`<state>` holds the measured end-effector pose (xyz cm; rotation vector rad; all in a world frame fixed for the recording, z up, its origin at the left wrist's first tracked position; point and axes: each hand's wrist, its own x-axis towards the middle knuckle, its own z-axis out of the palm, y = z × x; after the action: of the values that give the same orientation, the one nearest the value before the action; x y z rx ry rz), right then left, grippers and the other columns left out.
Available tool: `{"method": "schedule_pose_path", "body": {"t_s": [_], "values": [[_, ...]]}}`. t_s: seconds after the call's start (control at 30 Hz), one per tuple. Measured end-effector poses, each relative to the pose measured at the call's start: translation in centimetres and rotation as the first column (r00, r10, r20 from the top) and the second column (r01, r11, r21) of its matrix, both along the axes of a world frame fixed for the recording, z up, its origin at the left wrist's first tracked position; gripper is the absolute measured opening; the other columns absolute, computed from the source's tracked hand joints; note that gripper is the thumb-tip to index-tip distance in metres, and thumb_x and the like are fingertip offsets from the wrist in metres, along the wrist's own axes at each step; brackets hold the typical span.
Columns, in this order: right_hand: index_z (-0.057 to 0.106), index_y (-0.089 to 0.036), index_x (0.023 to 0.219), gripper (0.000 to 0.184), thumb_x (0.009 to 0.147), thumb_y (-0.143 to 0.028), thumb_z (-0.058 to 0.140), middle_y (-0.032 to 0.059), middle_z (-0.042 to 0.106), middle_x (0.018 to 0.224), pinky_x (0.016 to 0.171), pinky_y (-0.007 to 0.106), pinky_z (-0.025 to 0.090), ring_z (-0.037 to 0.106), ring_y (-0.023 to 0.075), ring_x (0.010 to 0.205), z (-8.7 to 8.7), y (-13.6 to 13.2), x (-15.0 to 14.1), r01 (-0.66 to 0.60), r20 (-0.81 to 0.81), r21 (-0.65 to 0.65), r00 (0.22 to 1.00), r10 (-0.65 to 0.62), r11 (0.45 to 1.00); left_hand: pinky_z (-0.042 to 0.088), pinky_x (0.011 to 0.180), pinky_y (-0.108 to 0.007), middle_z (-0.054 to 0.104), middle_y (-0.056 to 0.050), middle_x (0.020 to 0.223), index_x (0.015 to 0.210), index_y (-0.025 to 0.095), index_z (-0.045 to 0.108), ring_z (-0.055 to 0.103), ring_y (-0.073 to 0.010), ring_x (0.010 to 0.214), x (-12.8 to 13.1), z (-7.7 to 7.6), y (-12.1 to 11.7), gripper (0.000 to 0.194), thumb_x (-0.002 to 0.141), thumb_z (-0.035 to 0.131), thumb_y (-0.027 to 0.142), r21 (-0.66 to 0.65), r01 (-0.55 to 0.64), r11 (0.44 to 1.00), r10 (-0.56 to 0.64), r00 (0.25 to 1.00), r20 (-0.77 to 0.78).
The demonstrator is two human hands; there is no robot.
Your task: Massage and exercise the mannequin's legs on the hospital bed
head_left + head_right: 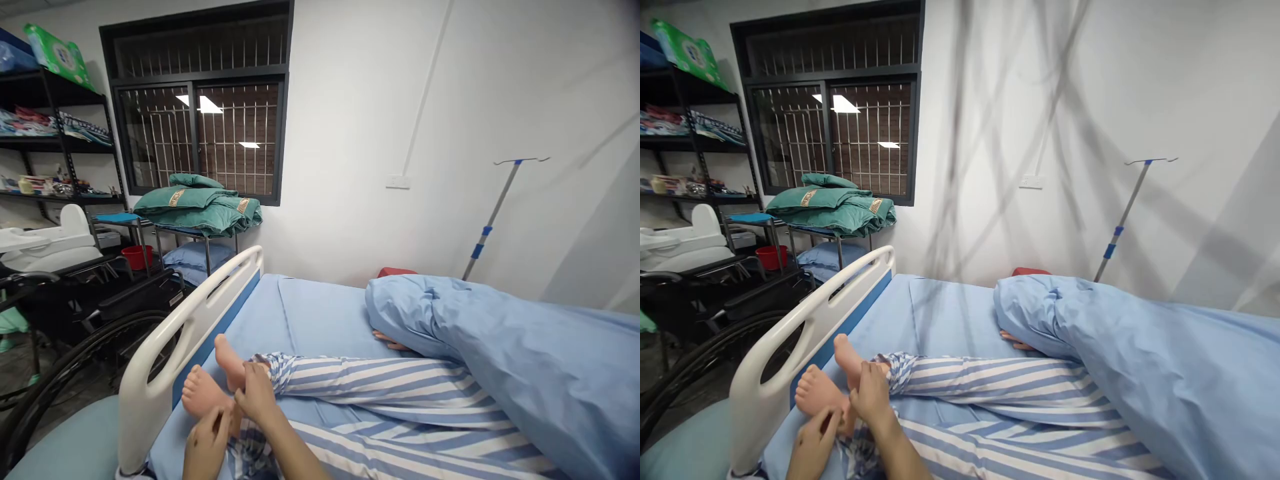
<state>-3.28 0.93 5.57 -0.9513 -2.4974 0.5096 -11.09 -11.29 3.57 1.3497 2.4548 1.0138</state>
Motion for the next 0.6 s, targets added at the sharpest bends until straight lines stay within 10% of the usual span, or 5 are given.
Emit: {"method": "schedule_pose_path", "body": {"t_s": [0.2,0.4,0.6], "values": [[0.044,-0.007,0.124,0.072,0.057,-0.025,0.063,0.02,0.047,0.126,0.1,0.04,0.03,0.039,0.0306,0.121,-1.9,2.6,-2.6,-0.036,0.186,-0.04,0.982,0.043,0.999,0.034,0.1,-0.043,0.048,-0.018,0.128,0.118,0.01,0.055,0.035,-0.032,0.126,-3.3,6.8,6.4,0.042,0.081,0.04,0.025,0.103,-0.161,0.982,0.189,0.743,-0.642],[0.053,-0.014,0.113,0.062,0.057,-0.036,0.067,0.016,0.057,0.114,0.095,0.041,0.034,0.049,0.0299,0.11,-3.8,4.9,-4.2,0.033,0.266,-0.014,0.964,-0.028,0.999,0.05,0.062,-0.032,0.059,-0.024,0.1,0.118,0.0,0.052,0.064,-0.0238,0.077,-6.9,6.3,11.2,0.043,0.083,0.029,0.013,-0.241,-0.196,0.951,-0.017,0.742,-0.67],[0.057,-0.016,0.105,0.053,0.063,-0.048,0.064,0.0145,0.059,0.107,0.089,0.042,0.037,0.052,0.0297,0.104,-4.1,5.8,-4.3,0.078,0.272,0.008,0.959,-0.078,0.997,0.049,0.071,-0.032,0.064,-0.02,0.081,0.093,0.007,0.067,0.064,-0.0238,0.083,-9.1,6.8,13.9,0.031,0.082,0.038,0.015,-0.426,-0.104,0.899,-0.209,0.754,-0.623]]}}
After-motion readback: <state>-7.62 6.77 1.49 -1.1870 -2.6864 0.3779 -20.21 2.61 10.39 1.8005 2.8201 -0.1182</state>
